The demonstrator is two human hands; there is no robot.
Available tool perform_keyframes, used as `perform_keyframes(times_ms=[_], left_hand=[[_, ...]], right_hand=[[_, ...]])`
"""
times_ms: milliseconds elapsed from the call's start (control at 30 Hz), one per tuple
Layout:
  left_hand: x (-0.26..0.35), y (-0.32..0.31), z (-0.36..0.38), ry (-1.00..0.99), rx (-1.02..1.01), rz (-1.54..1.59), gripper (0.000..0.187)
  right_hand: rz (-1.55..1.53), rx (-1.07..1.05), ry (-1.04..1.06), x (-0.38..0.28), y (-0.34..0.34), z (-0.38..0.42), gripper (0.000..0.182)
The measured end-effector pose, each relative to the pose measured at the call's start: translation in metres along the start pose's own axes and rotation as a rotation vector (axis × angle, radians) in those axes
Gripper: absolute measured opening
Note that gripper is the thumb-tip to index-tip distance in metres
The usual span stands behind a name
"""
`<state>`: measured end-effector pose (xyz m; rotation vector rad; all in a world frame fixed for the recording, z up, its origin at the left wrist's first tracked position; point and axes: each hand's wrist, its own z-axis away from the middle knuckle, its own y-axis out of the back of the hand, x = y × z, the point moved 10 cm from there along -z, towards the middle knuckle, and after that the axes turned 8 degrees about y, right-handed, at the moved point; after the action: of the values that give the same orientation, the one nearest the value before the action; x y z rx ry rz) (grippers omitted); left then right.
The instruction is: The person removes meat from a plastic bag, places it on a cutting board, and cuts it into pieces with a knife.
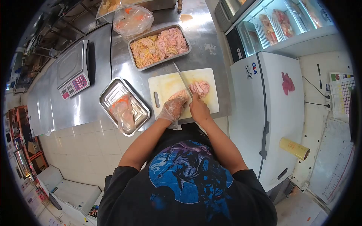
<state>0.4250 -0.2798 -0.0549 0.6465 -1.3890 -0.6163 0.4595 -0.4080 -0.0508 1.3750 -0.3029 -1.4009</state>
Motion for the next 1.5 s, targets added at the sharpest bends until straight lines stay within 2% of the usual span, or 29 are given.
perform_keyframes(times_ms=[67, 133, 167, 233, 367, 533, 667, 733, 767, 833, 867, 933, 1033, 1100, 1200, 1333, 1500], left_hand=[[-0.002, 0.008, 0.001, -0.065, 0.042, 0.011, 0.023], [-0.020, 0.008, 0.004, 0.182, -0.095, 0.038, 0.022], [-0.025, 0.009, 0.007, 0.186, -0.099, 0.044, 0.022], [-0.022, 0.029, 0.015, 0.073, 0.097, 0.012, 0.029], [-0.026, 0.020, 0.012, 0.162, 0.009, -0.092, 0.034], [-0.025, 0.021, 0.017, -0.008, 0.112, 0.105, 0.044], [-0.025, 0.011, 0.021, -0.034, 0.037, 0.042, 0.044], [-0.034, 0.012, 0.017, 0.087, 0.027, 0.183, 0.016], [-0.036, 0.008, 0.018, 0.081, 0.028, 0.183, 0.016], [-0.027, 0.022, 0.024, -0.092, 0.217, 0.085, 0.015], [-0.024, 0.029, 0.023, -0.100, 0.224, 0.082, 0.015], [-0.031, 0.019, 0.022, 0.055, -0.009, 0.138, 0.016], [-0.037, 0.025, 0.040, 0.093, 0.095, 0.031, 0.018], [-0.051, 0.016, 0.049, 0.104, 0.114, 0.041, 0.020], [-0.047, 0.022, 0.052, 0.119, 0.125, 0.044, 0.020], [-0.040, 0.029, 0.049, 0.098, 0.089, 0.083, 0.020], [-0.033, 0.042, 0.048, 0.042, 0.106, 0.118, 0.021]], right_hand=[[0.004, -0.014, -0.035, 0.006, 0.005, 0.012, 0.034], [0.009, -0.039, -0.077, 0.007, 0.004, 0.026, 0.032], [0.025, -0.088, -0.088, 0.006, -0.001, 0.034, 0.032], [0.044, -0.149, -0.103, 0.002, -0.011, 0.050, 0.032], [0.023, -0.189, -0.076, -0.007, -0.026, 0.062, 0.029], [0.023, -0.232, -0.087, -0.009, -0.036, 0.048, 0.031], [0.002, -0.158, -0.019, -0.023, -0.037, 0.011, 0.034], [-0.002, -0.117, 0.007, -0.031, -0.030, -0.010, 0.034], [-0.006, -0.108, 0.022, -0.034, -0.029, -0.018, 0.034], [-0.013, -0.088, 0.040, -0.039, -0.022, -0.019, 0.033], [-0.016, -0.075, 0.030, -0.039, -0.015, -0.016, 0.032], [-0.018, -0.066, 0.027, -0.033, -0.008, -0.007, 0.031], [0.033, -0.055, -0.084, -0.007, -0.012, 0.014, 0.028], [0.058, -0.180, -0.025, -0.014, -0.030, 0.030, 0.029], [0.023, -0.205, 0.050, -0.029, -0.038, 0.046, 0.026], [0.009, -0.221, 0.046, -0.025, -0.046, 0.049, 0.026], [0.064, -0.216, 0.047, -0.037, -0.050, 0.015, 0.028]])
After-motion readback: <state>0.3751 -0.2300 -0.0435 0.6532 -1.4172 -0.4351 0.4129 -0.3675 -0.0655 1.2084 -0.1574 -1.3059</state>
